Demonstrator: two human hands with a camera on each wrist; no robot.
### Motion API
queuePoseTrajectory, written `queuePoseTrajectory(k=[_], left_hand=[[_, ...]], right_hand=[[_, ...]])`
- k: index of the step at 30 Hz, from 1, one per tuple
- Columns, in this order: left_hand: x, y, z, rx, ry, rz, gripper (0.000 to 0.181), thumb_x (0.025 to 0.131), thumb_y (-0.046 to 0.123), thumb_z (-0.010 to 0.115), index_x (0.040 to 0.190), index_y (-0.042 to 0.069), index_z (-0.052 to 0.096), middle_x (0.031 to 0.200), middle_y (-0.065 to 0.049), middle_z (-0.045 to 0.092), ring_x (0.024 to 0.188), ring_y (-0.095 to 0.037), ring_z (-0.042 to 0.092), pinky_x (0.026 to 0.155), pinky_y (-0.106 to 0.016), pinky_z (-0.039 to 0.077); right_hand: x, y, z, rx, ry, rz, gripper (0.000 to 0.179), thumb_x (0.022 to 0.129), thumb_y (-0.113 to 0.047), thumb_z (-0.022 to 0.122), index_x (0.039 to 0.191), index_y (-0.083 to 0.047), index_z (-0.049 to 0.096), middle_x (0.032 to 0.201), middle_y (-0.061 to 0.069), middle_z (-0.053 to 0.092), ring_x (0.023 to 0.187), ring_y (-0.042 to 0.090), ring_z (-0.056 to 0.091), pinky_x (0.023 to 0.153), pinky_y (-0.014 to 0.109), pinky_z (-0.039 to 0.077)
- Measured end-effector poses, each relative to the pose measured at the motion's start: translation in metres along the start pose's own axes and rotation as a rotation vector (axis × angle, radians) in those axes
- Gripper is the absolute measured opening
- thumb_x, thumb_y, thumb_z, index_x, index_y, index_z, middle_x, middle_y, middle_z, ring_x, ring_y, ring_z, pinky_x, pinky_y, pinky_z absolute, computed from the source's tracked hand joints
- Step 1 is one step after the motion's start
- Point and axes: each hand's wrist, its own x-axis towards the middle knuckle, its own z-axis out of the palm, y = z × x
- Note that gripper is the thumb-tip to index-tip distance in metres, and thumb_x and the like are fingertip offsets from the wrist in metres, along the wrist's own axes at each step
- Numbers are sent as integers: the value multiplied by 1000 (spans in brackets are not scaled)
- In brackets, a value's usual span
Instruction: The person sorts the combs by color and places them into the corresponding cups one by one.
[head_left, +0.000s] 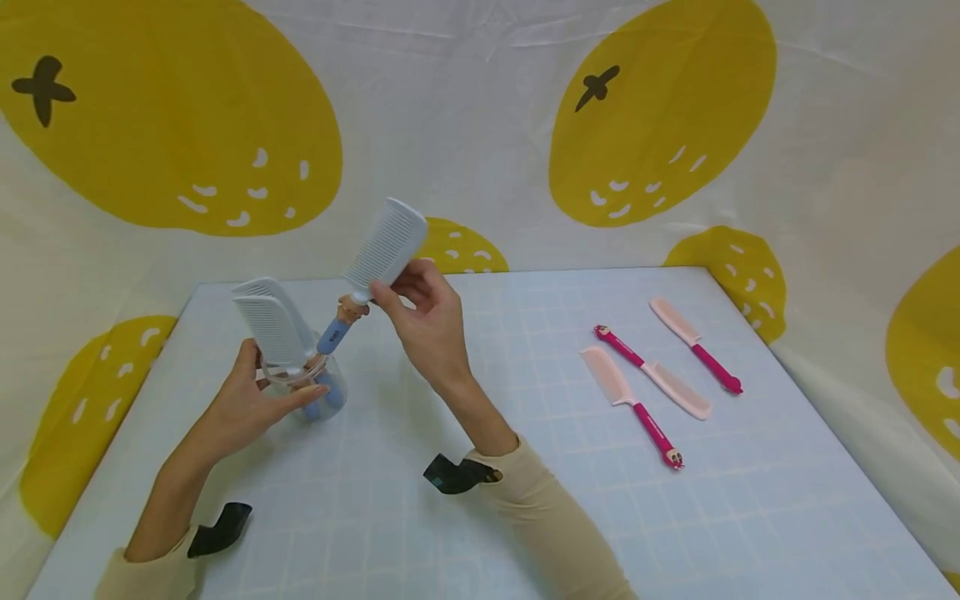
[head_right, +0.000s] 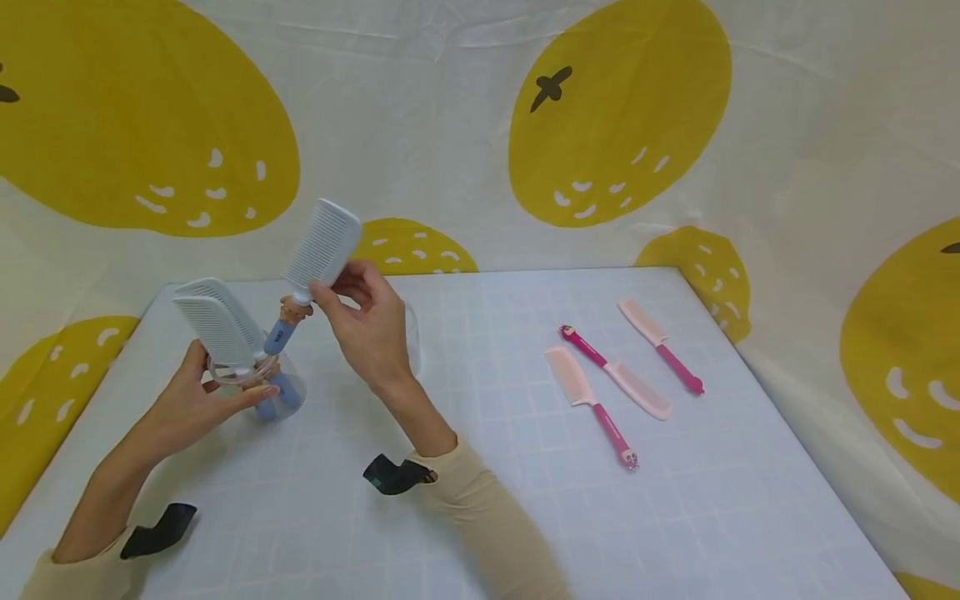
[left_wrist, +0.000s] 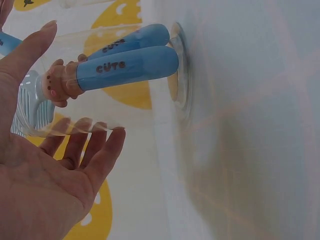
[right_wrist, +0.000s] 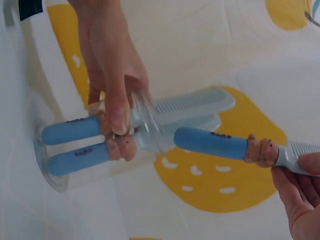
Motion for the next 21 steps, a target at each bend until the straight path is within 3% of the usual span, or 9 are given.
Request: queuePoseTrajectory(k=[11,21], left_hand=[[0,1,0,-4,4,-9,100,89,20,83,152,4,6,153,-26,24,138,-46,29,107,-78,26],[-1,1,-1,10,4,-5,99,89,21,83,151,5,9,151,-22,25,137,-43,33,106,-76,31]], right_hand=[[-2,14,18,-18,-13,-20,33,92,10,69,123,12,56,117,29,61,102,32,67,93,40,59],[-7,16,31,-154,-156,15,31,97,0,69,127,4,60,120,20,66,105,17,68,93,28,57]])
